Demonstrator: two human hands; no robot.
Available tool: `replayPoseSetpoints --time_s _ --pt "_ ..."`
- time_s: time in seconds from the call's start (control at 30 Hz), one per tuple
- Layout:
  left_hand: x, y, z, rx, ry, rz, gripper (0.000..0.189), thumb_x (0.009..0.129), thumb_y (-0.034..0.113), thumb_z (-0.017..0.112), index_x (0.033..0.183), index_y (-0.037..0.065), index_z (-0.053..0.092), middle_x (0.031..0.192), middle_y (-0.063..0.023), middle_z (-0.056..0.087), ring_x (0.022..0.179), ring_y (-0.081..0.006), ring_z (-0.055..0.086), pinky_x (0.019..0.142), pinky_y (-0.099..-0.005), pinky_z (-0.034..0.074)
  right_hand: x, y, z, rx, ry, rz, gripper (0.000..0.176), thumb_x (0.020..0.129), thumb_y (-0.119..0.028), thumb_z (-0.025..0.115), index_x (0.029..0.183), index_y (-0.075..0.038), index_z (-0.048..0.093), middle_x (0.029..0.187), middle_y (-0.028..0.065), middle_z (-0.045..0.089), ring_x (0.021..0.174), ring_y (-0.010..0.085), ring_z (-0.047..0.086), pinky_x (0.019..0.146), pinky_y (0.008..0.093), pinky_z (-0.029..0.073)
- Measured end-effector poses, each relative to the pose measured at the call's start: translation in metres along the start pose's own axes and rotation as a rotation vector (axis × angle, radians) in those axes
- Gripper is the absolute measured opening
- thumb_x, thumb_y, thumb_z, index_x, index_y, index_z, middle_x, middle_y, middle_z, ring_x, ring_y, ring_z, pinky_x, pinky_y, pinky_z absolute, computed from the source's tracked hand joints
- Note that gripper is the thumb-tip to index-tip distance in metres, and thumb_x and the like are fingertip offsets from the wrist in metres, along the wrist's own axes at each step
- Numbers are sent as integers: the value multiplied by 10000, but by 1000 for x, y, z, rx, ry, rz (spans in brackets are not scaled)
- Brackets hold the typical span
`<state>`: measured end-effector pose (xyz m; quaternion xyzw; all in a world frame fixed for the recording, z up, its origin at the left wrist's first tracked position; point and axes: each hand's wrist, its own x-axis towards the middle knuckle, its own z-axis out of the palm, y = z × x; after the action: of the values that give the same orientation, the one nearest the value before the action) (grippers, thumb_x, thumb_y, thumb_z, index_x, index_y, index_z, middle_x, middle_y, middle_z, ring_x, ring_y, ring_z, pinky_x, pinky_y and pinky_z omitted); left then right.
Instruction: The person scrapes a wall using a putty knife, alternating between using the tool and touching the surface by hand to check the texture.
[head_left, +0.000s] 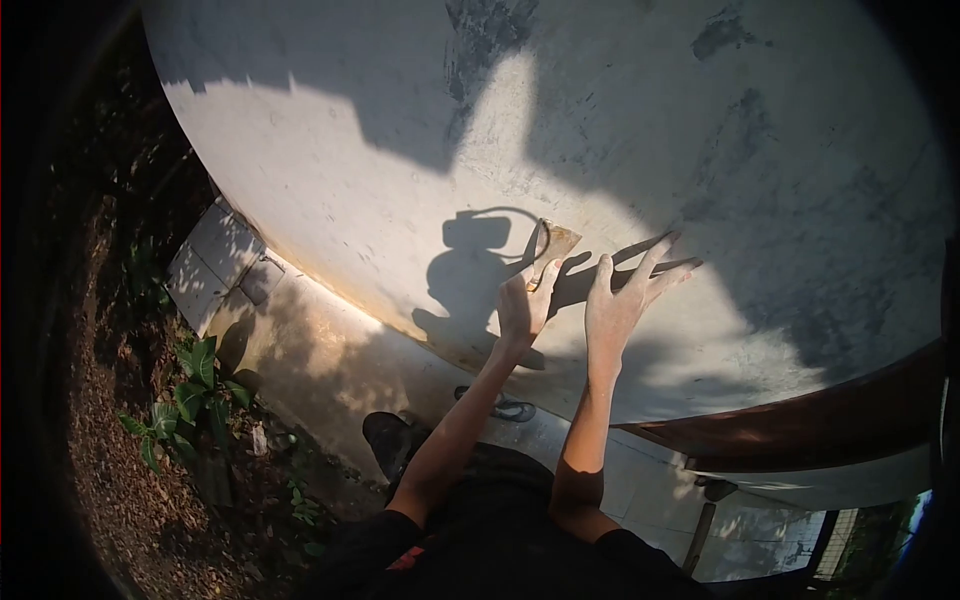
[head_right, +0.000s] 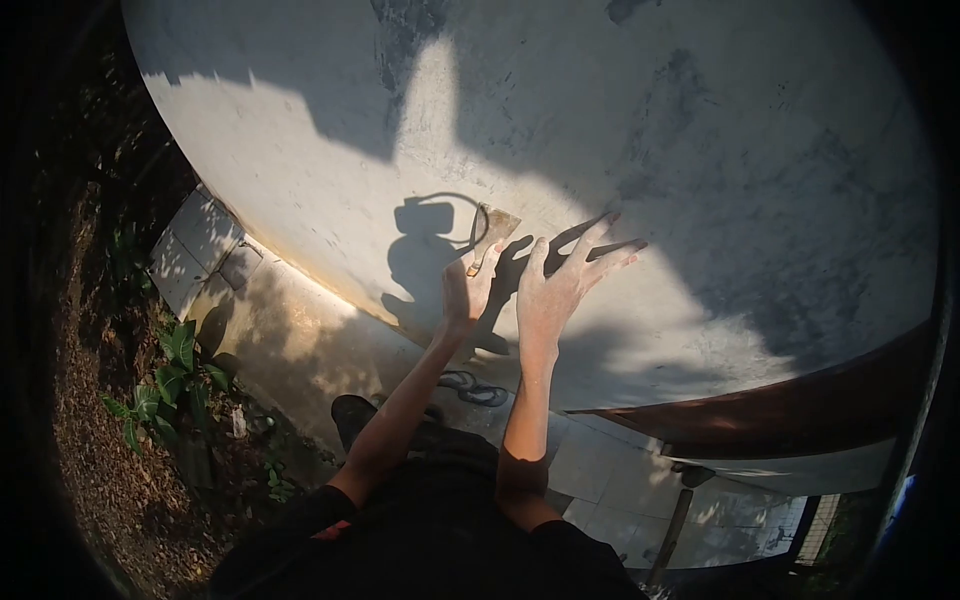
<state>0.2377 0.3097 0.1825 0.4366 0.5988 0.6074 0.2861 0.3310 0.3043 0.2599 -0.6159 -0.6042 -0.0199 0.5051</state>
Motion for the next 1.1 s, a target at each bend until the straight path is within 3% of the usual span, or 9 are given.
replayPoseSetpoints --time_s 0.2,0.3,0.43,0.5,0.73,0.83,0.9,1.03,1.1 --pt "12 55 -4 -155 -104 29 337 940 312 640 883 -17 684 635 -161 600 527 -181 496 544 -357 422 0 -3 -9 57 -36 13 853 876 -142 646 1564 -174 143 1572 302 -101 1458 481 -56 1176 535 110" --pt "11 56 -5 -82 134 564 277 915 267 667 884 -7 684 673 -155 640 565 -181 583 541 -362 423 0 -4 -13 81 -35 7 851 871 -123 646 1563 -188 154 1583 275 -92 1461 472 -47 1178 531 125" --pt "-7 9 -10 -211 100 300 282 900 265 681 847 -12 686 650 -177 629 578 -240 626 546 -380 428 -2 3 -16 79 -42 -8 825 867 -91 643 1555 -183 197 1595 244 -77 1467 457 -23 1176 526 163" --pt "-6 -1 -10 171 -33 -45 287 897 263 680 836 -17 698 636 -188 632 602 -230 653 560 -386 440 -4 2 -19 90 -39 -2 811 867 -87 642 1551 -178 215 1597 242 -65 1468 453 1 1173 519 186" --pt "11 47 1 -14 -90 130 272 902 199 634 797 -49 664 621 -208 598 568 -239 611 554 -402 415 -8 8 -29 46 -26 40 794 859 -69 635 1543 -177 247 1606 220 -2 1450 431 171 1138 468 310" --pt "2 7 8 -171 262 529 215 879 111 582 760 -66 608 631 -228 561 542 -248 546 552 -428 381 -8 14 -29 22 -38 37 804 852 -63 636 1544 -180 243 1608 211 4 1444 429 193 1127 460 334" --pt "3 -36 0 185 -41 36 112 860 17 568 835 -65 640 549 -38 468 576 -101 434 556 -312 381 -8 13 -30 32 -34 47 810 849 -58 636 1545 -181 239 1609 208 4 1444 428 191 1125 460 338" --pt "-1 -10 3 132 19 61 130 842 56 563 813 -54 626 640 -208 562 559 -196 483 563 -414 386 -9 12 -28 56 -20 43 820 846 -54 639 1546 -186 233 1611 199 -3 1444 428 190 1128 466 335" --pt "2 24 11 -191 193 497 187 880 133 604 839 -46 637 618 -190 553 564 -174 494 558 -399 387 -10 10 -25 70 -20 55 818 848 -57 640 1546 -184 233 1611 197 -8 1446 425 185 1131 468 331"
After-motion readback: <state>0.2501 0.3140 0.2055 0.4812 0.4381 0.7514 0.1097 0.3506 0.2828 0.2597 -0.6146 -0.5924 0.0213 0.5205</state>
